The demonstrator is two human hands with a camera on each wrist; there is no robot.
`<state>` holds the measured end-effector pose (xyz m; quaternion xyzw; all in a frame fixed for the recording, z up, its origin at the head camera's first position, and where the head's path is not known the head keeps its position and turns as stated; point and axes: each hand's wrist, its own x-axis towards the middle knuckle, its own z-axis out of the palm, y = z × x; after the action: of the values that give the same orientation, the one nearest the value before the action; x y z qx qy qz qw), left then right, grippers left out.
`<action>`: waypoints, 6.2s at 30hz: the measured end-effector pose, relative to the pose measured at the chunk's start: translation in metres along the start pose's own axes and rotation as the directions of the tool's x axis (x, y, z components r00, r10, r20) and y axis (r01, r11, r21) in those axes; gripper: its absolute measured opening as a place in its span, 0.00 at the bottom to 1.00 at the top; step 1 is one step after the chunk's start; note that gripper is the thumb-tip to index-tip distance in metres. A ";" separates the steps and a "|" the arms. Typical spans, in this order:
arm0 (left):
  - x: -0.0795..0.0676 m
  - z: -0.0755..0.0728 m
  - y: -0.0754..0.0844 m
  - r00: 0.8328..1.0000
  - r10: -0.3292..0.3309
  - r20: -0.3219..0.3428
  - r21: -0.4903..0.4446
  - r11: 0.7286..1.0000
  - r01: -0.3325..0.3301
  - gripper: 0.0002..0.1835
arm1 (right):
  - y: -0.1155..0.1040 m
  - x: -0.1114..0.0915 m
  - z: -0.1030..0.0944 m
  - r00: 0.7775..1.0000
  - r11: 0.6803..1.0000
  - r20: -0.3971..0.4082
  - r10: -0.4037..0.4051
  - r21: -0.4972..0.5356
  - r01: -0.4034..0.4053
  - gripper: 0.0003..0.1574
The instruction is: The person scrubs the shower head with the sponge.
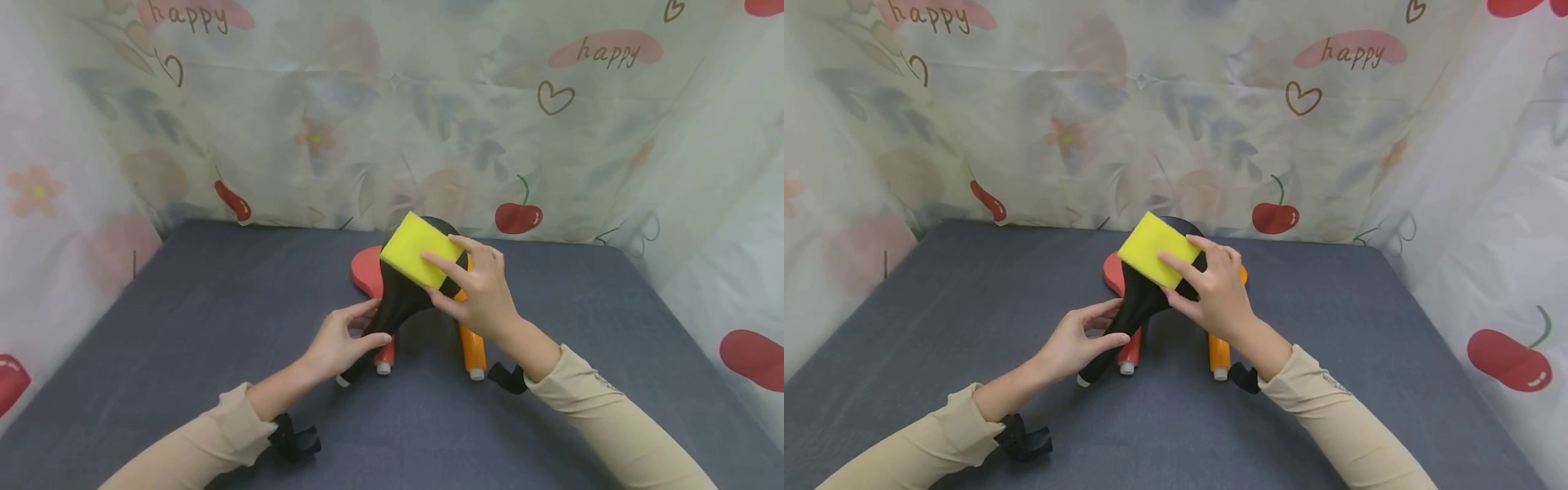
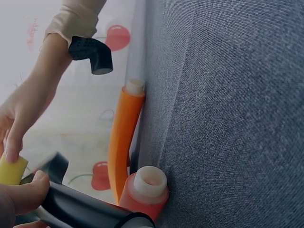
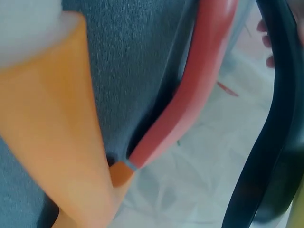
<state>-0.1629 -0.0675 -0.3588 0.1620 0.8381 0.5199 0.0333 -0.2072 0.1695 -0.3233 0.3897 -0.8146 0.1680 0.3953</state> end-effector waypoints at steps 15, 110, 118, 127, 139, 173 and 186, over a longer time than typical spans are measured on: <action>-0.001 -0.001 -0.001 1.000 -0.021 -0.004 -0.063 0.998 0.020 0.34 | -0.003 -0.007 0.000 0.998 0.998 0.027 -0.057 0.000 0.057 0.23; -0.002 0.001 0.001 0.953 -0.084 0.292 -0.534 0.812 0.235 0.34 | 0.017 -0.023 0.011 0.960 0.953 -0.097 0.262 0.182 -0.242 0.32; -0.002 0.000 -0.002 0.955 -0.081 0.284 -0.525 0.820 0.226 0.35 | 0.017 -0.025 0.012 0.970 0.960 -0.104 0.221 0.200 -0.197 0.33; -0.003 0.000 -0.008 0.950 -0.058 0.306 -0.450 0.871 0.198 0.36 | 0.029 -0.018 0.005 0.884 0.837 -0.042 0.465 0.345 -0.424 0.33; -0.004 -0.002 -0.007 0.965 -0.071 0.254 -0.406 0.897 0.173 0.36 | 0.024 -0.025 0.001 0.887 0.807 0.020 0.462 0.406 -0.429 0.31; -0.003 -0.010 -0.015 0.979 0.197 0.060 -0.045 0.980 -0.194 0.33 | 0.045 -0.011 -0.021 0.795 0.646 0.247 0.554 0.475 -0.598 0.27; -0.005 -0.007 -0.014 0.963 0.264 -0.061 0.138 0.957 -0.254 0.32 | 0.048 -0.013 -0.025 0.785 0.665 0.232 0.575 0.427 -0.613 0.25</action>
<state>-0.1630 -0.0807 -0.3683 0.2515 0.8422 0.4703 -0.0789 -0.2264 0.2205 -0.3159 0.1943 -0.8430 0.4690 0.1776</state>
